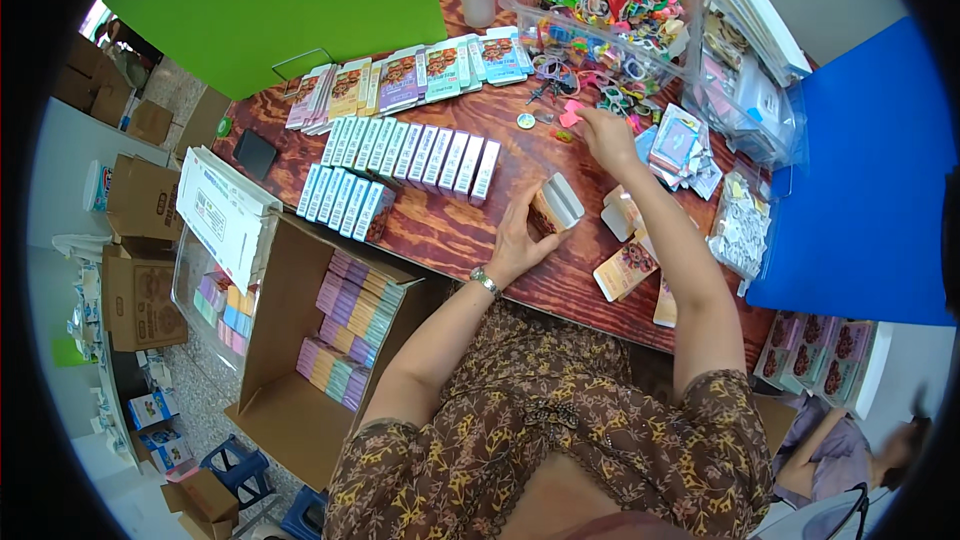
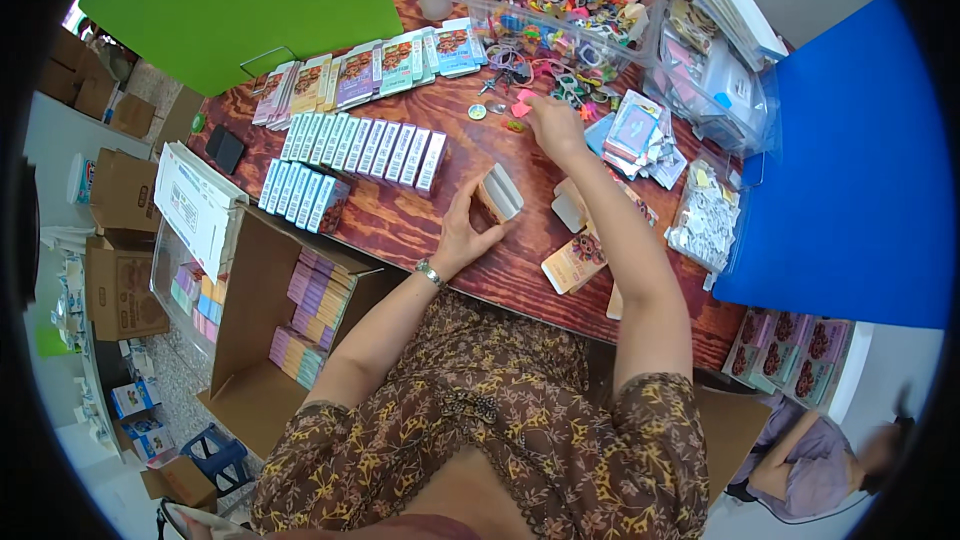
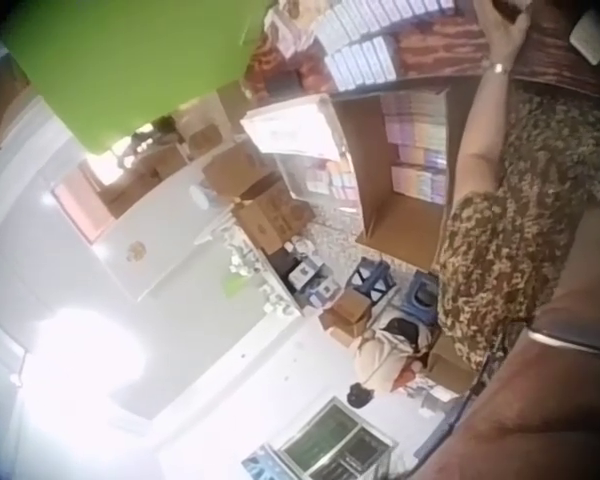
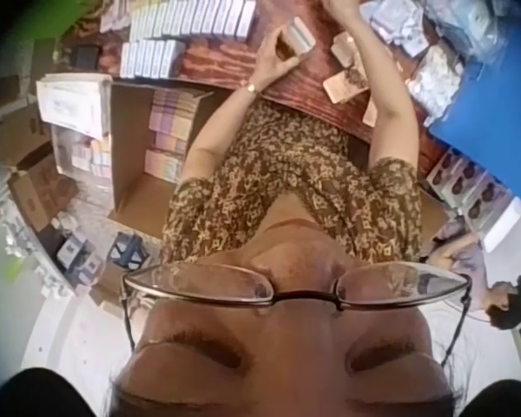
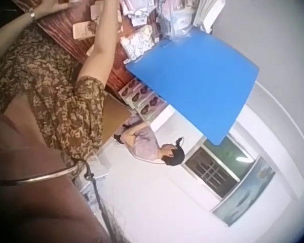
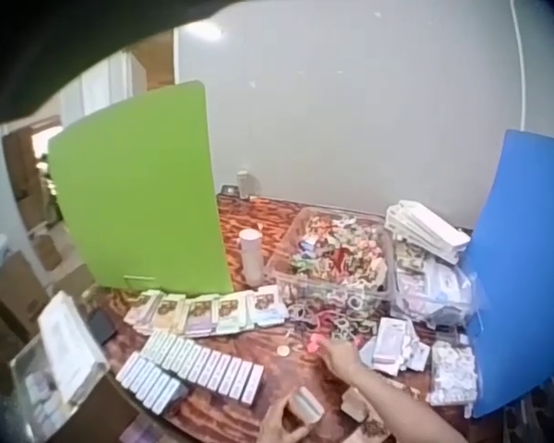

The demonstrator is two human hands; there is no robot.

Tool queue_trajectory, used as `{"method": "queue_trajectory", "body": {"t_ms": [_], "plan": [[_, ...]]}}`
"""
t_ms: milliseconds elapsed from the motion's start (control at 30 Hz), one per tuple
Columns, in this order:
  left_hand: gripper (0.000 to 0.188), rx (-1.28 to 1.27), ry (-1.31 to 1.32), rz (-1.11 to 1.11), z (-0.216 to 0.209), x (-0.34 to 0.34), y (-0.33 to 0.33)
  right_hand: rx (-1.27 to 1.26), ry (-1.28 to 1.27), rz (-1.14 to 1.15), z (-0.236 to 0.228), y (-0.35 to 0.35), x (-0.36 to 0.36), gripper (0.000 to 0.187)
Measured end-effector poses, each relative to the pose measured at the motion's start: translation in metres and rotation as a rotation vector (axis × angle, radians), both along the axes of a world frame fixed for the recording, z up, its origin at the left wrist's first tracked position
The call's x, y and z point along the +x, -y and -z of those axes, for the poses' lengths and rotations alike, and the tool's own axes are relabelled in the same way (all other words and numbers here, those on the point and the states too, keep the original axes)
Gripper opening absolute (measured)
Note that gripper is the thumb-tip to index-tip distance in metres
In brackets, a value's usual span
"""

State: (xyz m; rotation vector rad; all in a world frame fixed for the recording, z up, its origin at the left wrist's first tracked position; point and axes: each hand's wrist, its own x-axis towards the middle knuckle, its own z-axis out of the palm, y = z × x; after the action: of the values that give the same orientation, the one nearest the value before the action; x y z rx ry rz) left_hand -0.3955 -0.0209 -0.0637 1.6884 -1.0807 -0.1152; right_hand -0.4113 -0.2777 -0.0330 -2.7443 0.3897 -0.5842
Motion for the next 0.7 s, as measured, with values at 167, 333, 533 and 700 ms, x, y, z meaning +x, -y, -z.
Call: {"method": "queue_trajectory", "body": {"t_ms": [167, 333, 533, 700], "plan": [[0.088, -0.015, -0.020, 0.015, 0.009, 0.001, 0.000, -0.143, -0.367, 0.197, 0.036, 0.020, 0.053, 0.026], [0.086, -0.016, 0.009, -0.050, 0.002, 0.000, -0.006, -0.056, -0.218, 0.071, 0.004, 0.003, 0.047, 0.020], [0.086, -0.034, -0.023, -0.048, 0.005, 0.000, -0.004, 0.012, -0.246, -0.049, 0.005, -0.017, 0.025, 0.021], [0.093, -0.131, 0.178, -0.051, -0.005, 0.002, -0.003, -0.094, -0.180, -0.070, 0.032, -0.017, 0.014, 0.023]]}}
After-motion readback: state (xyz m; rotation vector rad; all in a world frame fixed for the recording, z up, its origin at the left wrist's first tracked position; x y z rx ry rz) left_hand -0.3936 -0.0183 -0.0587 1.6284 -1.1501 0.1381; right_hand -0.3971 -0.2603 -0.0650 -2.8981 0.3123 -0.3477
